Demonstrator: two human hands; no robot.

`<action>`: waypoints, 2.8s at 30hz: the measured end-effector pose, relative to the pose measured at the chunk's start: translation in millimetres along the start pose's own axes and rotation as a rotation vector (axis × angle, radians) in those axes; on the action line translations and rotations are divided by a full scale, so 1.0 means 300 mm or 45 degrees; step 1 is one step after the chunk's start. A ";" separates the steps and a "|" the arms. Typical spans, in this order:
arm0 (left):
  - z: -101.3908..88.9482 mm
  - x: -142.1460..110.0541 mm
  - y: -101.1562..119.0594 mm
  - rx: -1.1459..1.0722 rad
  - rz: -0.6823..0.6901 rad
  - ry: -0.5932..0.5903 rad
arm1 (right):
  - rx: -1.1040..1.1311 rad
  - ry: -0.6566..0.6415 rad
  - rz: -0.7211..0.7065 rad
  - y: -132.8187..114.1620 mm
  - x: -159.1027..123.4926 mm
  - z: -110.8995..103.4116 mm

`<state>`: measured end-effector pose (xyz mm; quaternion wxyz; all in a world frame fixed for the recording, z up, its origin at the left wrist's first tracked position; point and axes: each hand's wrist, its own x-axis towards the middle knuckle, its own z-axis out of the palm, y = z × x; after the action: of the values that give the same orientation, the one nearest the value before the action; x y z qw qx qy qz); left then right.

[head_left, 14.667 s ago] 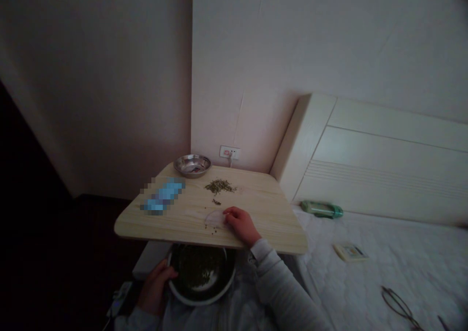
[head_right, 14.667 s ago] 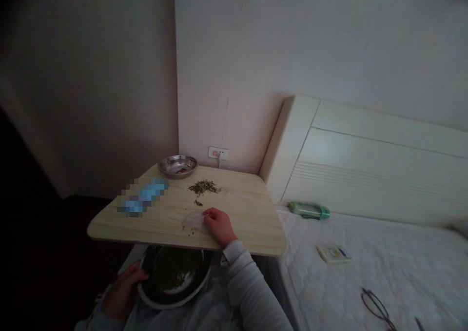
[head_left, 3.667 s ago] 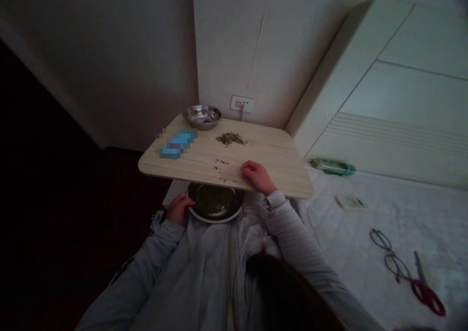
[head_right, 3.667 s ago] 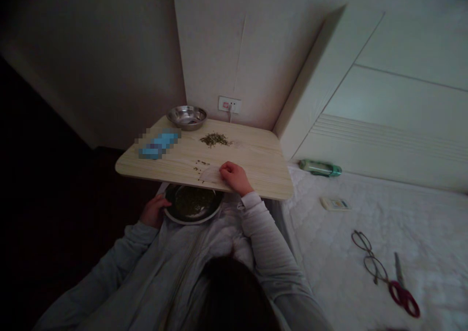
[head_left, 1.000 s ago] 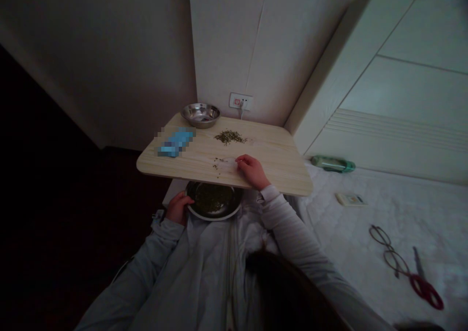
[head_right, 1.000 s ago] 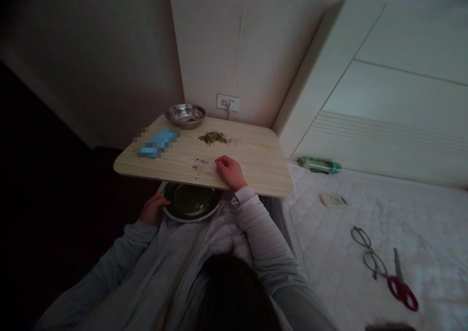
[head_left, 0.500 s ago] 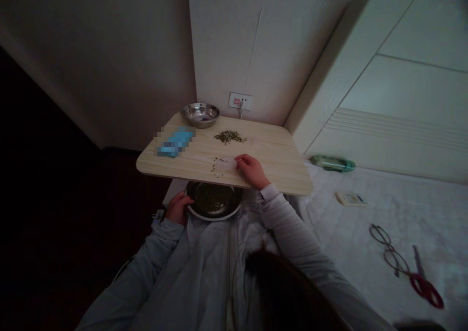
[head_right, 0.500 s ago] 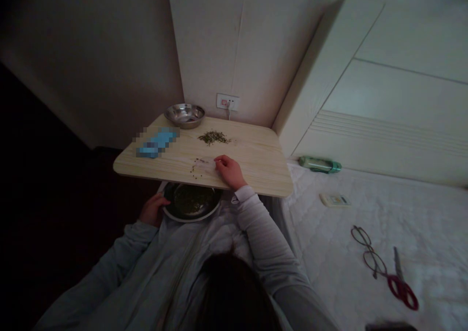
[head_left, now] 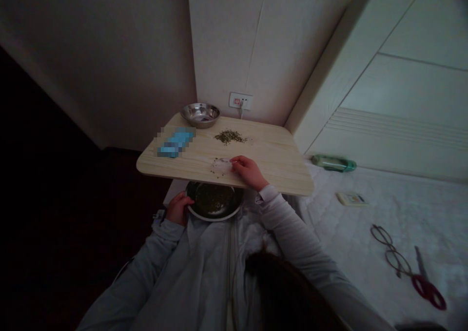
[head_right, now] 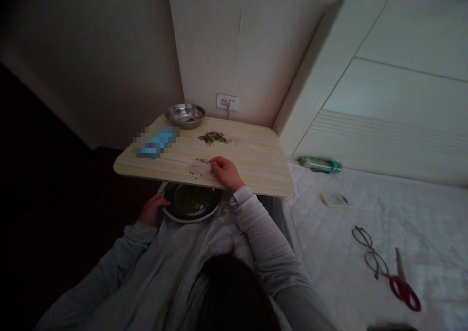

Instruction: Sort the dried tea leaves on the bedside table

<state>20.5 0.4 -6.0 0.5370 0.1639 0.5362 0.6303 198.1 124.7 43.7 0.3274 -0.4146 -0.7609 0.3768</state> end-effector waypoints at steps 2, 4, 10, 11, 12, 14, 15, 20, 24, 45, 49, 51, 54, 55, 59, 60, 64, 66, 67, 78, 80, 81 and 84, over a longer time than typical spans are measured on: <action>0.001 0.000 -0.001 -0.008 0.004 0.009 | 0.016 0.004 0.005 -0.001 0.003 0.007; 0.002 0.000 -0.001 -0.017 0.006 0.016 | 0.000 0.021 0.003 -0.001 0.011 0.017; -0.002 0.004 0.000 0.031 0.005 0.033 | -0.063 -0.004 -0.048 -0.002 0.043 0.052; -0.004 0.005 0.000 0.043 0.004 0.033 | -0.061 -0.008 -0.046 -0.003 0.045 0.055; -0.005 0.006 0.000 0.051 0.003 0.034 | -0.056 -0.011 -0.045 -0.004 0.045 0.056; -0.006 0.007 0.000 0.053 0.006 0.035 | -0.040 -0.020 -0.048 -0.005 0.042 0.054; -0.006 0.006 0.000 0.050 0.007 0.035 | -0.031 -0.025 -0.050 -0.004 0.039 0.052; 0.001 0.001 0.001 0.029 -0.007 0.029 | -0.057 0.000 -0.066 -0.002 0.029 0.044; 0.005 -0.003 0.002 0.014 0.006 0.041 | -0.113 0.017 -0.078 -0.008 0.023 0.044; 0.002 -0.001 -0.001 -0.029 0.010 0.006 | -0.071 0.084 -0.038 -0.014 0.022 0.046; -0.003 0.005 -0.006 -0.029 -0.005 -0.001 | -0.094 0.031 -0.048 -0.021 0.016 0.042; -0.003 0.006 -0.006 -0.026 -0.007 0.006 | -0.076 0.007 -0.039 -0.021 0.015 0.040; -0.001 0.004 -0.004 -0.011 -0.001 0.008 | -0.052 0.002 -0.029 -0.018 0.016 0.040; -0.001 0.003 -0.003 -0.005 0.003 0.009 | -0.051 0.004 -0.028 -0.018 0.016 0.040; -0.001 0.003 -0.002 0.010 0.015 0.012 | -0.065 0.000 -0.048 -0.019 0.015 0.038; -0.001 0.003 -0.002 0.007 0.012 0.014 | -0.068 -0.003 -0.053 -0.020 0.014 0.038; 0.000 0.005 -0.001 -0.006 0.005 0.006 | -0.090 -0.009 -0.055 -0.023 0.012 0.037; 0.002 0.003 0.001 0.012 0.023 0.007 | -0.091 -0.017 -0.051 -0.024 0.012 0.038; 0.002 0.002 0.001 0.021 0.034 0.015 | -0.087 -0.023 -0.048 -0.024 0.011 0.038; -0.002 0.007 -0.007 -0.011 0.017 0.000 | -0.022 -0.108 -0.028 -0.031 0.004 0.035; -0.002 0.009 -0.007 -0.017 0.015 -0.005 | -0.031 -0.108 -0.031 -0.030 0.005 0.036; -0.002 0.009 -0.007 -0.016 0.014 -0.001 | -0.039 -0.112 -0.030 -0.029 0.005 0.036; 0.002 0.005 -0.002 -0.003 0.021 0.017 | -0.056 -0.122 -0.019 -0.025 0.007 0.037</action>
<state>20.8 2.0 -6.9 0.5284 0.1636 0.5376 0.6364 185.2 120.2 44.9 0.2843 -0.3976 -0.7867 0.3771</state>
